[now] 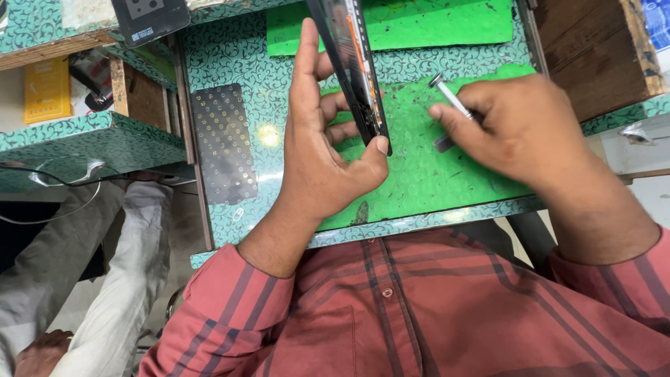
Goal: The person uses a screwdriver to unscrew the back of a smartphone on a green mat, then pries off the back cover and works on the internal components, handling the battery and frame while picking up screws and small parts from the mat.
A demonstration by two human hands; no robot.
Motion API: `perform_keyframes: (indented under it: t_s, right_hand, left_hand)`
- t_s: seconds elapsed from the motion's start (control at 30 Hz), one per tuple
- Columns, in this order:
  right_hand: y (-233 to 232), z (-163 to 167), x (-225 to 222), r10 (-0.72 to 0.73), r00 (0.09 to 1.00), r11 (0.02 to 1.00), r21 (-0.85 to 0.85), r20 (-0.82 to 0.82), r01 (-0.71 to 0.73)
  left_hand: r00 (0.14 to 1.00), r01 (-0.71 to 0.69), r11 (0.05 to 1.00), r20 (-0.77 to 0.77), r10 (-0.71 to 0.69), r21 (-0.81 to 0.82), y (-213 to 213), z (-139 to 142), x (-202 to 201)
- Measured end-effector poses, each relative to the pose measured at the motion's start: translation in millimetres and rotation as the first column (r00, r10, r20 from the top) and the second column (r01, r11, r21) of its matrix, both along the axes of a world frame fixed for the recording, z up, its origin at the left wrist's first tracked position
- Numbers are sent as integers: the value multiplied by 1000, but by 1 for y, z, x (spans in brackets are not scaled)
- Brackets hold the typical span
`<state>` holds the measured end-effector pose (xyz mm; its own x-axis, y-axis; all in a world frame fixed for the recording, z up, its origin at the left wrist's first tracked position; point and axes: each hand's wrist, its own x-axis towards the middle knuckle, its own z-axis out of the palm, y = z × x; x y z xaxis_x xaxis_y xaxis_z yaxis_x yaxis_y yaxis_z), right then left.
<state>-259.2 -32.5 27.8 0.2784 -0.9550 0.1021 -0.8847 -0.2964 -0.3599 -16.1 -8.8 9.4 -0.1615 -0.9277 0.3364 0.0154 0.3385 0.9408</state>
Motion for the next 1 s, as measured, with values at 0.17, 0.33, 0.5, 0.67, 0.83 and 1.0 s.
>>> perform_keyframes:
  t_s: [0.17,0.33,0.5,0.67,0.83,1.0]
  right_hand:
    - [-3,-6,-2,70,991,995,-57,-112,-77]
    - [-15,14,-12,195,977,979,70,-85,-189]
    - [-41,27,-14,373,611,803,87,699,-590]
    - [-48,-3,-4,353,397,779,-31,847,-627]
    - [-48,-23,-8,286,327,775,-17,901,-632]
    - [-47,-19,-2,280,221,722,-53,934,-690]
  left_hand:
    - [998,69,997,-11,-69,33,1,7,1]
    - [991,64,993,120,-52,-98,1,9,3]
    - [980,59,987,197,-28,-152,2,9,4]
    - [965,85,980,258,-36,-182,-3,11,3]
    - [956,72,976,294,-8,-208,-4,12,1]
    - [950,42,981,311,20,-190,-5,11,-1]
